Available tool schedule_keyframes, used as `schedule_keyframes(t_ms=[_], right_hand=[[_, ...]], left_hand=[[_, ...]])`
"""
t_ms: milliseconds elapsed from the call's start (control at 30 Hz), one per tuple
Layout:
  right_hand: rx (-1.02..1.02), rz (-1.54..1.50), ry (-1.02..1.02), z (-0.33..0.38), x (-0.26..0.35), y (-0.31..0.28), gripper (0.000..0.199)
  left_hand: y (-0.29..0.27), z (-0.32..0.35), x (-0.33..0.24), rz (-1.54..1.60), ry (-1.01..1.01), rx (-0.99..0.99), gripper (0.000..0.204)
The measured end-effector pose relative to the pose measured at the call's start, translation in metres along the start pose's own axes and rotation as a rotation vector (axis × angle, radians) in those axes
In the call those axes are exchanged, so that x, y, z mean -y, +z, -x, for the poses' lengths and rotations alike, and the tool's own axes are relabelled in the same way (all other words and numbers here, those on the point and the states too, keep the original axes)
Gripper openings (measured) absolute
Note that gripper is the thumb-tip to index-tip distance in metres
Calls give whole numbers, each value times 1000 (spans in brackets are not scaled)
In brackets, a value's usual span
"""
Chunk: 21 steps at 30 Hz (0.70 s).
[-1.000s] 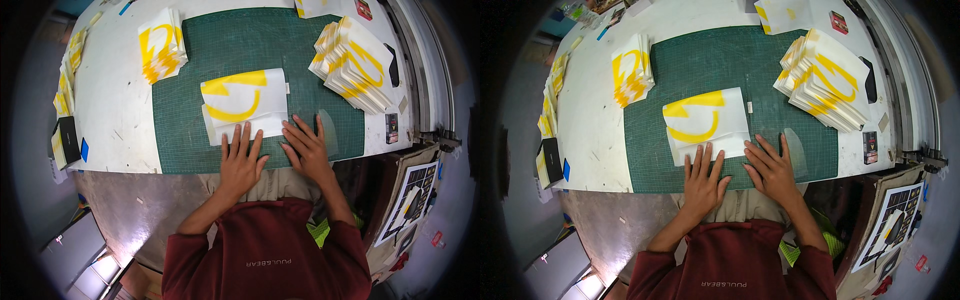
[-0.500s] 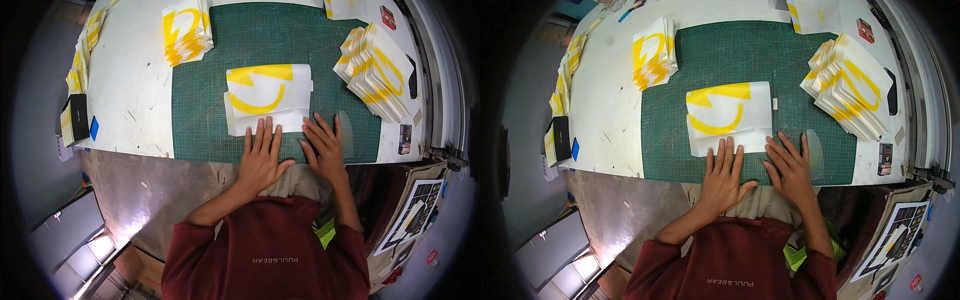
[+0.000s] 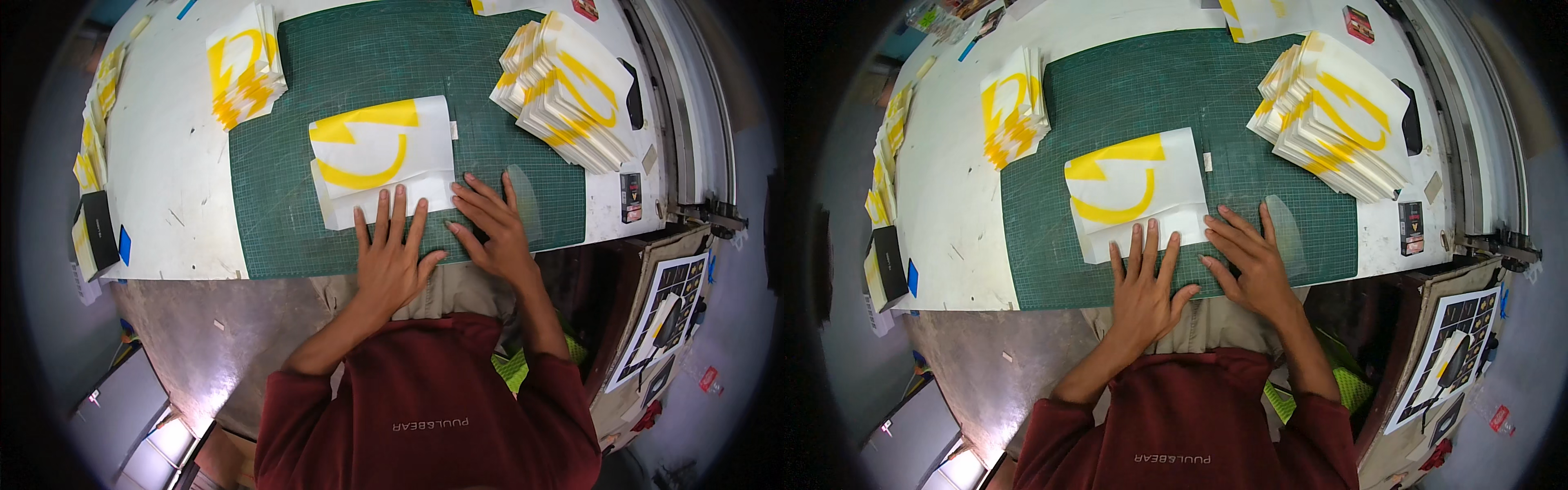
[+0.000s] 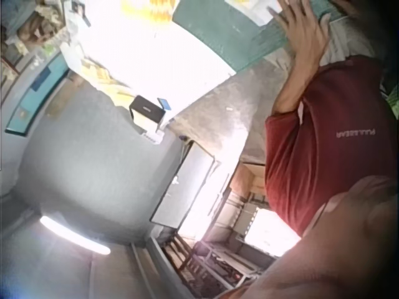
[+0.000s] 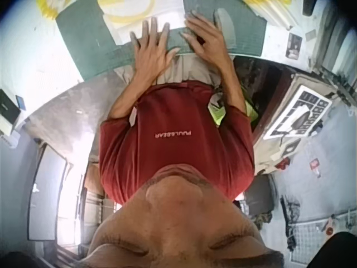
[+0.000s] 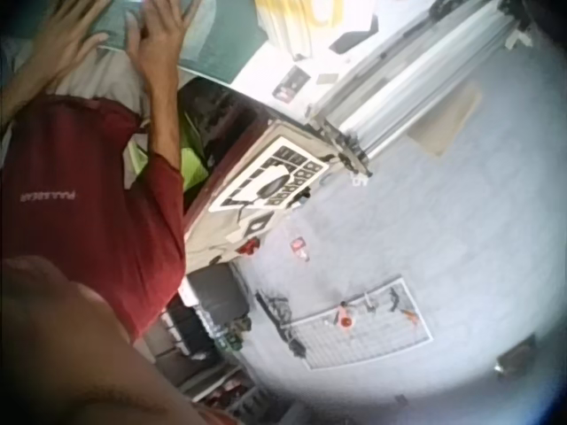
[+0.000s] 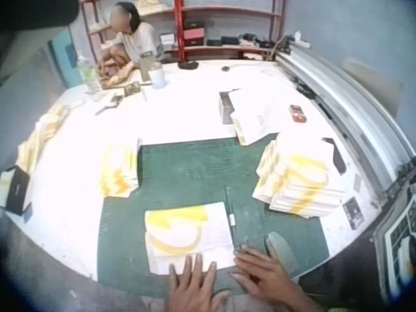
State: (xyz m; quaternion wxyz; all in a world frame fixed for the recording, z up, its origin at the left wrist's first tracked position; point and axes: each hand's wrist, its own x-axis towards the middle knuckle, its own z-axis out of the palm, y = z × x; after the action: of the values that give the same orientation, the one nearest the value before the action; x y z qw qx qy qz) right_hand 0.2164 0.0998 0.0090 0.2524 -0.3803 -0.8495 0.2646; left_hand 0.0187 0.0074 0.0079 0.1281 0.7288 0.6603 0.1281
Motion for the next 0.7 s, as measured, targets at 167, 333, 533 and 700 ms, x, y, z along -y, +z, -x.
schedule_keyframes(t_ms=[167,333,533,700], right_hand=[[-14,93,-52,1,17,4,36],[41,257,-51,10,17,19,35],[37,273,-14,7,18,17,36],[6,317,10,10,20,18,33]], left_hand=[[1,3,-1,-5,-7,-10,77],[-1,2,-1,4,-13,-9,75],[2,3,0,23,-18,-14,74],[-2,2,1,33,-24,-10,77]])
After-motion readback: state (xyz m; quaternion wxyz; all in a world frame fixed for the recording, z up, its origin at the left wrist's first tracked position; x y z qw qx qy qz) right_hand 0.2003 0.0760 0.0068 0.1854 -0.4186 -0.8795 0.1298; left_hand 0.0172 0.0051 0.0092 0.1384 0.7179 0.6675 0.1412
